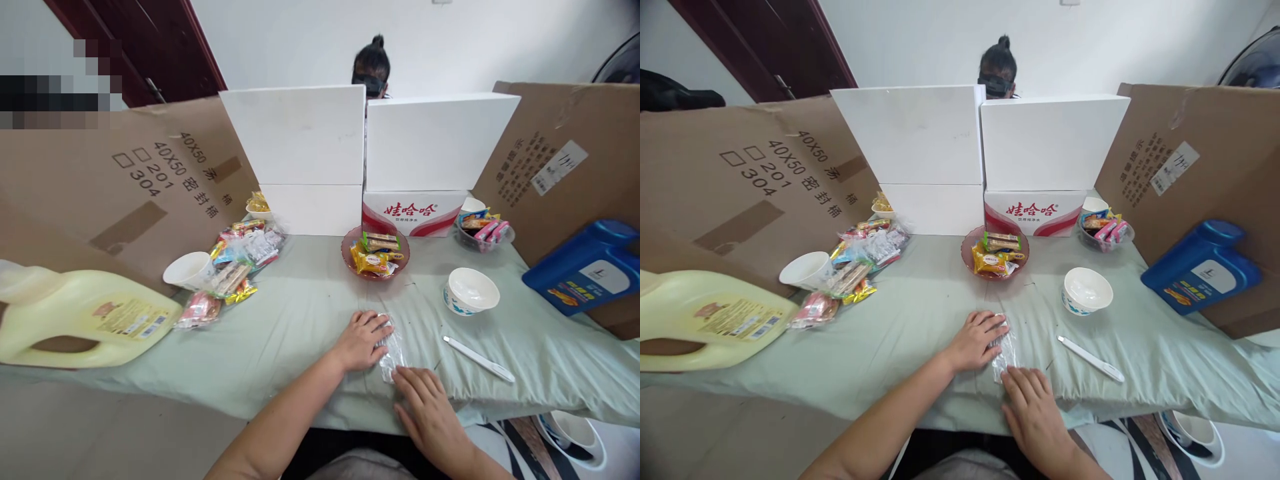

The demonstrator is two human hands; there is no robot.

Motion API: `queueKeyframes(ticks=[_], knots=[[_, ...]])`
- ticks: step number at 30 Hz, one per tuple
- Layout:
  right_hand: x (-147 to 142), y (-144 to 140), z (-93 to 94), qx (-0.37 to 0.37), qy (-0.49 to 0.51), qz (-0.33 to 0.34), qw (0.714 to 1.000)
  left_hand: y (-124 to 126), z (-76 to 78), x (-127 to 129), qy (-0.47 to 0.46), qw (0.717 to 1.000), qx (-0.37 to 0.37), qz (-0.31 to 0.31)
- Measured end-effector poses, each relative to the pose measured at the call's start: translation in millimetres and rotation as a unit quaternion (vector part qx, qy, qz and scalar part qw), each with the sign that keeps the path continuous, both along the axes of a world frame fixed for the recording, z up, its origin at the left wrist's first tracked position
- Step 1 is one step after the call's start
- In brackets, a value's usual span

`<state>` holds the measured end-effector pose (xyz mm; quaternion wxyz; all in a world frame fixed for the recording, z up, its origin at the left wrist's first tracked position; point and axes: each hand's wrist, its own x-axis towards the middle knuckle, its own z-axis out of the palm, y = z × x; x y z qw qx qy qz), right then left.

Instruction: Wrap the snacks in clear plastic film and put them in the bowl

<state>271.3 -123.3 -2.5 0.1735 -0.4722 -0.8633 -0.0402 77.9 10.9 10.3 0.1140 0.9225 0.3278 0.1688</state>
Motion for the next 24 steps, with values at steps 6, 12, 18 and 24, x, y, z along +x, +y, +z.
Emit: queueKeyframes(ticks=[6,12,18,24], knots=[[2.5,14.8,6.8,-0.007,0.066,0.028,0.997,-1.2,0.4,-3.0,-0.027,0.999,-0.012,-0.043],[-4.5,10.1,13.9,-0.029,0.129,0.058,0.989,-1.5,2.2,-4.7,-0.038,0.996,-0.036,-0.074],[-5.2,49.5,25.9,-0.091,0.176,0.009,0.98,-1.1,6.1,-5.3,-0.058,0.995,-0.055,-0.064],[-15.2,95.5,12.4,-0.126,0.113,-0.14,0.976,3.3,-8.4,-7.2,-0.093,0.991,-0.082,-0.045]])
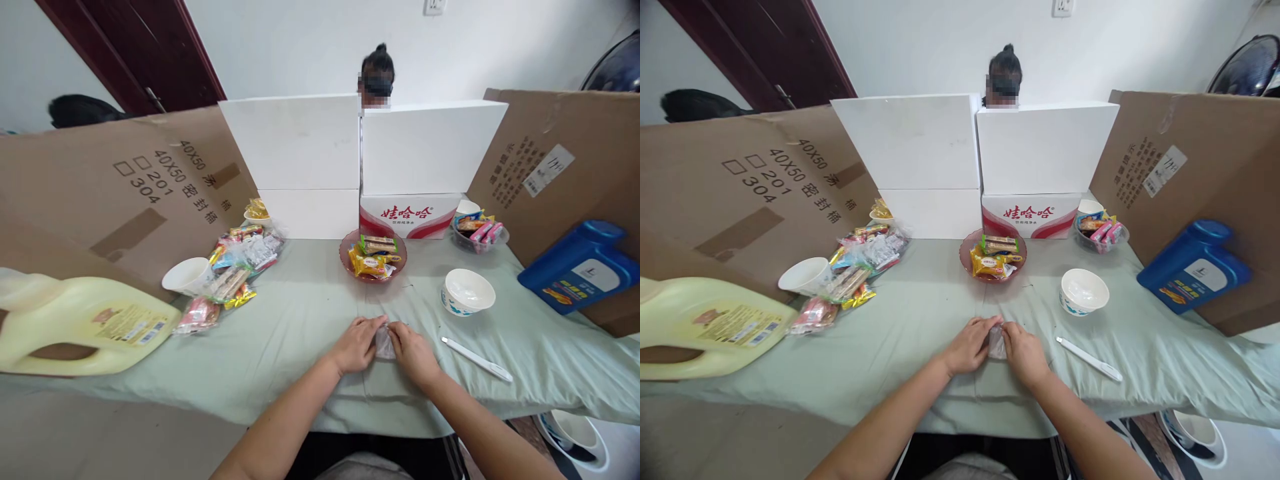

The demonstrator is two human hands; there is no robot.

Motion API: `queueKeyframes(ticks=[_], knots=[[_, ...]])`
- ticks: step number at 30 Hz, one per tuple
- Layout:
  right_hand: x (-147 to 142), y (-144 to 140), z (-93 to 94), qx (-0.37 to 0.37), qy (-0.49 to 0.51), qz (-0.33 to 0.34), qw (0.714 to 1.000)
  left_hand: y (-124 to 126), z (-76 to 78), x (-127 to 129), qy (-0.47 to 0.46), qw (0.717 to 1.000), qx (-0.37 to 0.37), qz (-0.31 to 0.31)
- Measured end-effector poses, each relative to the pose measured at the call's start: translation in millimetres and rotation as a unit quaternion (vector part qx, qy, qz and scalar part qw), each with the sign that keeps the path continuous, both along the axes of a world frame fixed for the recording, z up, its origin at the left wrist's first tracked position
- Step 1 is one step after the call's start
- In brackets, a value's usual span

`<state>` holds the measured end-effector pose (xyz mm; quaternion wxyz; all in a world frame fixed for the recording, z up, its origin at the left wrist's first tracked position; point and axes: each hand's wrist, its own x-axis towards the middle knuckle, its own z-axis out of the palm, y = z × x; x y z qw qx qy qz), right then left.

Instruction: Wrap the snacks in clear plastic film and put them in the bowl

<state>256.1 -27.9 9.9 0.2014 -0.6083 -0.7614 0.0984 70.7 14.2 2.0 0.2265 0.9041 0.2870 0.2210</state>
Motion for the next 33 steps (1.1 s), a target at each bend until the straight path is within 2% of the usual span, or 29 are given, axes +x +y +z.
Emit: queueKeyframes(ticks=[4,8,11,15,19,21,24,26,29,31,33], knots=[[-8.4,9.8,-8.0,-0.002,-0.052,-0.039,0.998,2.7,-6.2,-0.1,-0.018,0.999,0.023,0.014],[-15.8,7.0,-11.7,0.009,-0.089,-0.048,0.995,1.3,-1.6,0.9,-0.021,0.999,0.026,0.016],[-16.8,5.4,-12.5,0.025,-0.104,-0.051,0.993,-1.2,1.2,2.8,-0.002,0.999,0.031,0.043],[-1.8,7.2,-9.5,0.062,-0.113,-0.083,0.988,-2.9,-0.3,5.4,0.005,0.995,0.035,0.096],[20.1,6.4,-5.1,0.097,-0.115,-0.132,0.98,-1.7,-2.0,6.1,-0.008,0.994,0.028,0.104],[21.8,1.9,-6.5,0.124,-0.107,-0.101,0.981,-1.1,-2.8,6.2,-0.013,0.995,0.025,0.097],[10.6,-8.2,-16.3,0.138,-0.106,0.069,0.982,0.2,-5.7,5.3,-0.035,0.996,0.021,0.085],[0.9,-13.5,-25.3,0.1,-0.121,0.153,0.976,2.1,-9.2,3.1,-0.072,0.993,0.015,0.096],[-7.1,-15.3,-32.9,0.023,-0.136,0.163,0.977,6.4,-14.7,-1.9,-0.159,0.972,-0.007,0.175],[-8.5,-13.9,-31.1,-0.012,-0.133,0.154,0.979,9.1,-17.1,-4.7,-0.197,0.955,-0.016,0.221],[-9.8,-14.2,-25.9,-0.033,-0.129,0.152,0.979,10.4,-18.2,-6.0,-0.209,0.95,-0.016,0.231]])
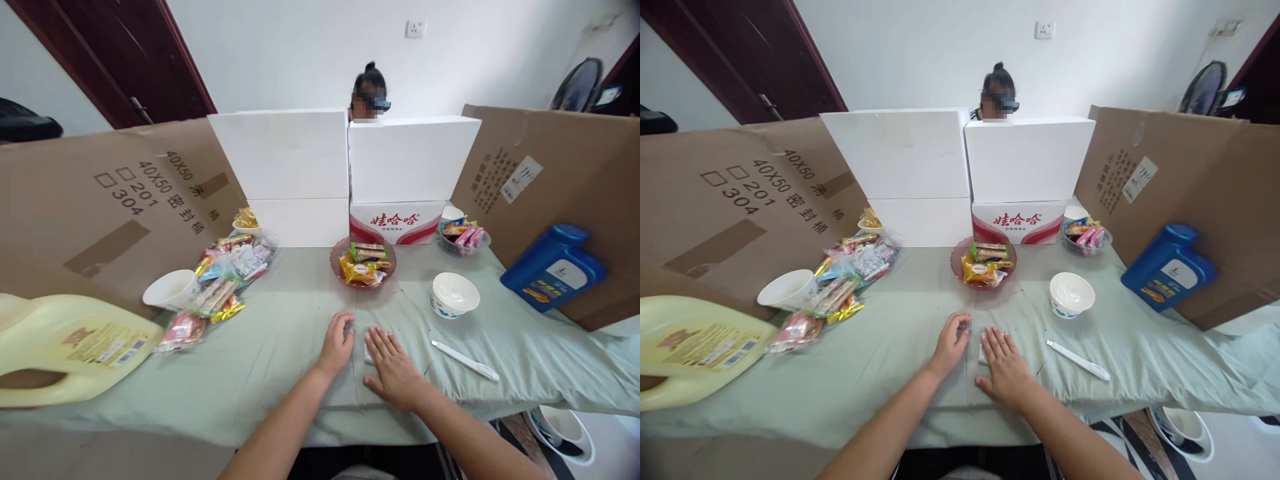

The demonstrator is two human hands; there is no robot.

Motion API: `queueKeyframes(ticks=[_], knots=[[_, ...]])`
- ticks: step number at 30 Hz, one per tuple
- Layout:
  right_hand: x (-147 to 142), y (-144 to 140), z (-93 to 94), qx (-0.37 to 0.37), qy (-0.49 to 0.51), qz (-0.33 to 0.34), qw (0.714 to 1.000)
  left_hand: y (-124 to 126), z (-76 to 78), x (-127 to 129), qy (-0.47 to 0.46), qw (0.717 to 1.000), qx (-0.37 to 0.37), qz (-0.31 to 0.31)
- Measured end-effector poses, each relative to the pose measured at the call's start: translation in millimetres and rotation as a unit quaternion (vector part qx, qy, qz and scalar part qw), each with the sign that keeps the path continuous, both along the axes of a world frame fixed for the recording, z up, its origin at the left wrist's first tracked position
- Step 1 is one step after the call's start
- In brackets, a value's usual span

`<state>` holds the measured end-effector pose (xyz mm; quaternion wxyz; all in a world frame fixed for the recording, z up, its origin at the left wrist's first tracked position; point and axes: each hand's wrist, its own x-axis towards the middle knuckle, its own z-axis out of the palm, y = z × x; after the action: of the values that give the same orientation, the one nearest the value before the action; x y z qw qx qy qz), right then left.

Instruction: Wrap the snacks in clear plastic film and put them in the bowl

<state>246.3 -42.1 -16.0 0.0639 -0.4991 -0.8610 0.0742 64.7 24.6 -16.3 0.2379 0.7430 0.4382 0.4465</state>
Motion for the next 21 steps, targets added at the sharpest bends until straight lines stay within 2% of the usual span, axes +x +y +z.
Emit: queueKeyframes(ticks=[4,8,11,15,16,18,21], knots=[[-6.3,-10.9,7.0,0.02,0.029,-0.027,0.999,-0.5,-1.3,0.0,0.021,0.999,0.017,-0.02],[6.5,-17.4,14.0,0.119,0.122,-0.018,0.985,0.2,-2.0,-0.3,0.041,0.998,0.024,-0.028],[49.7,-2.2,39.4,0.19,0.17,-0.086,0.963,1.1,-0.2,0.1,0.052,0.998,0.02,-0.033],[128.3,38.8,92.3,0.253,0.157,-0.221,0.929,0.7,3.2,1.7,0.068,0.997,0.007,-0.042],[144.1,48.7,102.8,0.249,0.116,-0.262,0.925,0.5,3.9,2.2,0.071,0.996,0.006,-0.043],[166.1,64.8,115.0,0.226,0.086,-0.286,0.927,0.1,5.4,3.2,0.078,0.996,0.007,-0.049],[177.4,78.1,113.3,0.137,0.057,-0.263,0.953,-0.9,8.4,5.4,0.089,0.995,0.01,-0.055]])
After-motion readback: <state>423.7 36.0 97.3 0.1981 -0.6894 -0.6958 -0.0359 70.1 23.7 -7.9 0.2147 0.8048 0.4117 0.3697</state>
